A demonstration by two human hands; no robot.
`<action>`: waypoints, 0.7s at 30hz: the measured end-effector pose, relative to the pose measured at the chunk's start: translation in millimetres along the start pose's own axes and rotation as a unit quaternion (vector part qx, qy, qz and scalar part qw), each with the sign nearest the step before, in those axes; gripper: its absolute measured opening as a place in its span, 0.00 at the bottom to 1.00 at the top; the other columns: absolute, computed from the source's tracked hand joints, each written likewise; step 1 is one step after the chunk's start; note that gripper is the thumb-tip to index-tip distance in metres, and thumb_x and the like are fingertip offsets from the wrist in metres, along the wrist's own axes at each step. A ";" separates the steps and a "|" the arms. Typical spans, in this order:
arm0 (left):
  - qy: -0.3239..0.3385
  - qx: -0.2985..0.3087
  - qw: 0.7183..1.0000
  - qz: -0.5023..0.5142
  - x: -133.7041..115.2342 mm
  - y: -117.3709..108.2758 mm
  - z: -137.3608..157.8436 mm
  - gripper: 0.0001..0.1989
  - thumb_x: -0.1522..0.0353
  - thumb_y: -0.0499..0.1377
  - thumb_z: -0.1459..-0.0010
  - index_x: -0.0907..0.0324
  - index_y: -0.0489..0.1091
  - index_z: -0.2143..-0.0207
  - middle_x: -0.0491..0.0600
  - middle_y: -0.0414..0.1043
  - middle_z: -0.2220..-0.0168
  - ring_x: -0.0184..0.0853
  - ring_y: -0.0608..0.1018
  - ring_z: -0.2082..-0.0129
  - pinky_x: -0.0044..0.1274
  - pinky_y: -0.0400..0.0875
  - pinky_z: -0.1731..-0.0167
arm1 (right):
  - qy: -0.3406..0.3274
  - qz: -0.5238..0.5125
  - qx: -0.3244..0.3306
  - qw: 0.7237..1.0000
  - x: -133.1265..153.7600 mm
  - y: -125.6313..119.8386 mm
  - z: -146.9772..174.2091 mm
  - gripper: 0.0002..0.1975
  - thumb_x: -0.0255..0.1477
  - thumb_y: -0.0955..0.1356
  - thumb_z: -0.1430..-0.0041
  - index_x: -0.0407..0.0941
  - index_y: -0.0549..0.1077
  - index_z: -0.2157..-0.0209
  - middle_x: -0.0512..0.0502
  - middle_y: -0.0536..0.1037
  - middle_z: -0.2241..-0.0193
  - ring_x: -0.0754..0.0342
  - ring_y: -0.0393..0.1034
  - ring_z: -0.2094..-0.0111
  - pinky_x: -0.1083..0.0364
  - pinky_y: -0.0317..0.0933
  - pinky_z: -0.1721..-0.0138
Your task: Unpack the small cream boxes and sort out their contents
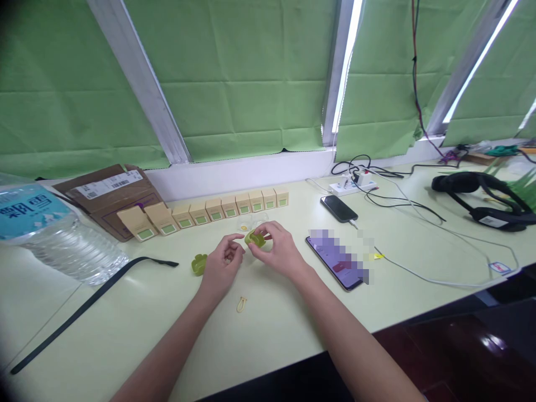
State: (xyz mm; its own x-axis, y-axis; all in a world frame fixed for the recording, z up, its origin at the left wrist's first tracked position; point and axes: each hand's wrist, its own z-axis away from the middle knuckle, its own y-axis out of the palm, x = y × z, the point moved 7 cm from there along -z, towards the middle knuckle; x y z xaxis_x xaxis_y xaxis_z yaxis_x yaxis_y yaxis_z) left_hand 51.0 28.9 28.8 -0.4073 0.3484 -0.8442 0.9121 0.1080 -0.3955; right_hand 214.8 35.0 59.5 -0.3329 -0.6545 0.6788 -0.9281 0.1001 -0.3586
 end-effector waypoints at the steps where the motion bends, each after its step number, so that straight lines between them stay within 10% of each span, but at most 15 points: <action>1: 0.013 -0.013 0.999 -0.031 -1.2 -1.8 -0.7 0.12 0.68 0.57 0.40 0.55 0.71 0.53 0.43 0.71 0.69 0.28 0.72 0.73 0.21 0.67 0.70 | 0.007 -0.013 -0.006 1.000 -0.2 -1.3 -0.2 0.07 0.30 0.71 0.43 0.47 0.71 0.62 0.46 0.75 0.61 0.52 0.73 0.59 0.52 0.73 0.58; 21: 0.175 -0.064 0.977 -0.107 -18.8 -12.0 5.5 0.07 0.66 0.61 0.38 0.56 0.79 0.62 0.46 0.81 0.66 0.31 0.80 0.70 0.24 0.73 0.67 | 0.092 -0.041 0.034 0.994 -4.1 7.0 1.7 0.09 0.37 0.69 0.40 0.45 0.75 0.63 0.48 0.80 0.65 0.54 0.77 0.64 0.54 0.74 0.59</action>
State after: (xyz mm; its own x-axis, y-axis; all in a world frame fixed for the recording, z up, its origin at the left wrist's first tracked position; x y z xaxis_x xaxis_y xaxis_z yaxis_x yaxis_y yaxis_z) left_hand 47.4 15.9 47.4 -0.5681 0.6001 -0.5632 0.8159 0.3209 -0.4810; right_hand 209.9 37.1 53.1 -0.2874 -0.5091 0.8113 -0.9420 -0.0032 -0.3357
